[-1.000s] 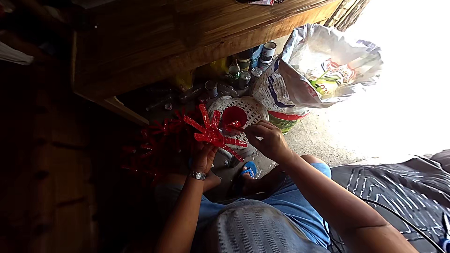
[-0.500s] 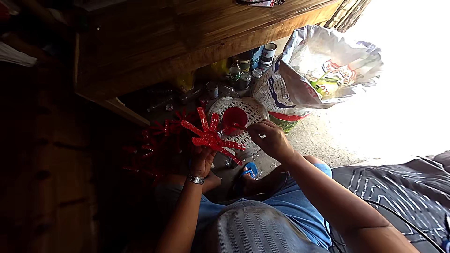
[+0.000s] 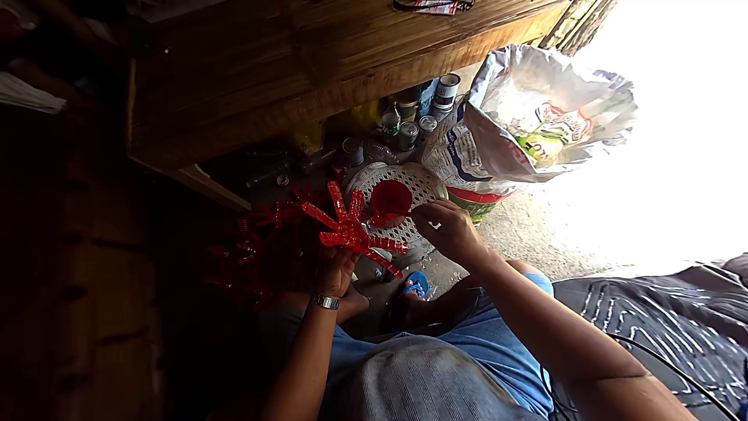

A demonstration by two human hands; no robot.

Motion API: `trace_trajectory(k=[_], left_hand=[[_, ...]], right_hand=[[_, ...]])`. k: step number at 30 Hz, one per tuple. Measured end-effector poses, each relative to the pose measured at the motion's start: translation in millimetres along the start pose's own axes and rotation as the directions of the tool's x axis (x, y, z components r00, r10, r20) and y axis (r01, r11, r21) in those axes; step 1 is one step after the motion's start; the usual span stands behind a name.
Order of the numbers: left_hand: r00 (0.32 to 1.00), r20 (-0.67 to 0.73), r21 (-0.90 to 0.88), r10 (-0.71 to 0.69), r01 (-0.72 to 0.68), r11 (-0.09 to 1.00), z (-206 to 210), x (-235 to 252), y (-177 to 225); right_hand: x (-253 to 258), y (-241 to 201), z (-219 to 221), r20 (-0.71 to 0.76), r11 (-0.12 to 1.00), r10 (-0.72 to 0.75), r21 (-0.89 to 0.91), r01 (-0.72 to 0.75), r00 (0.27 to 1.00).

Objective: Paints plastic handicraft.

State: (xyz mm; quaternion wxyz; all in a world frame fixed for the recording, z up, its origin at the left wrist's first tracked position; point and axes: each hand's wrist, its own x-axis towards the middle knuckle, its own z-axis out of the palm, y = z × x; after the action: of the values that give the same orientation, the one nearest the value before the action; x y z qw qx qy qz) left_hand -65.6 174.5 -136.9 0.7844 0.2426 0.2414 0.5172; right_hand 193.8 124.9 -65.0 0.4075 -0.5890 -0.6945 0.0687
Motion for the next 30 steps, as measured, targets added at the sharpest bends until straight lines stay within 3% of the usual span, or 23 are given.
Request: trace_trajectory(k=[7,14,22,27,30], left_hand=[[1.000,0.003,-0.004,0.001,-0.001,1.000,-4,1,-2],[1.000,-0.002,-0.016,-0.007,0.007,1.000,0,0,-1],[1.000,0.020,-0.005,-0.006,0.007,1.000,-2,1,-2],[1.000,0.002,-0.033,-0.016,0.016,0.999,2,-1,2],[0.999,-0.042,-0.051,-0.017,0.015,0.999,4,-1,2]], right_hand=[[-8,-5,-14,-0.064,1.000,-0.020,-0.009,0.019,0.998],[0,7,-8,-0.004,1.000,0.029,-0.004,-0.029,1.000],[2,1,-23,-0.090,0.999,0.035,-0.019,-0.037,0.995],[43,31,1,0.111,0.974,0.227,-0.020,-0.226,0.967],[66,44,19,0.299,0.936,0.350,-0.140,-0.322,0.888]])
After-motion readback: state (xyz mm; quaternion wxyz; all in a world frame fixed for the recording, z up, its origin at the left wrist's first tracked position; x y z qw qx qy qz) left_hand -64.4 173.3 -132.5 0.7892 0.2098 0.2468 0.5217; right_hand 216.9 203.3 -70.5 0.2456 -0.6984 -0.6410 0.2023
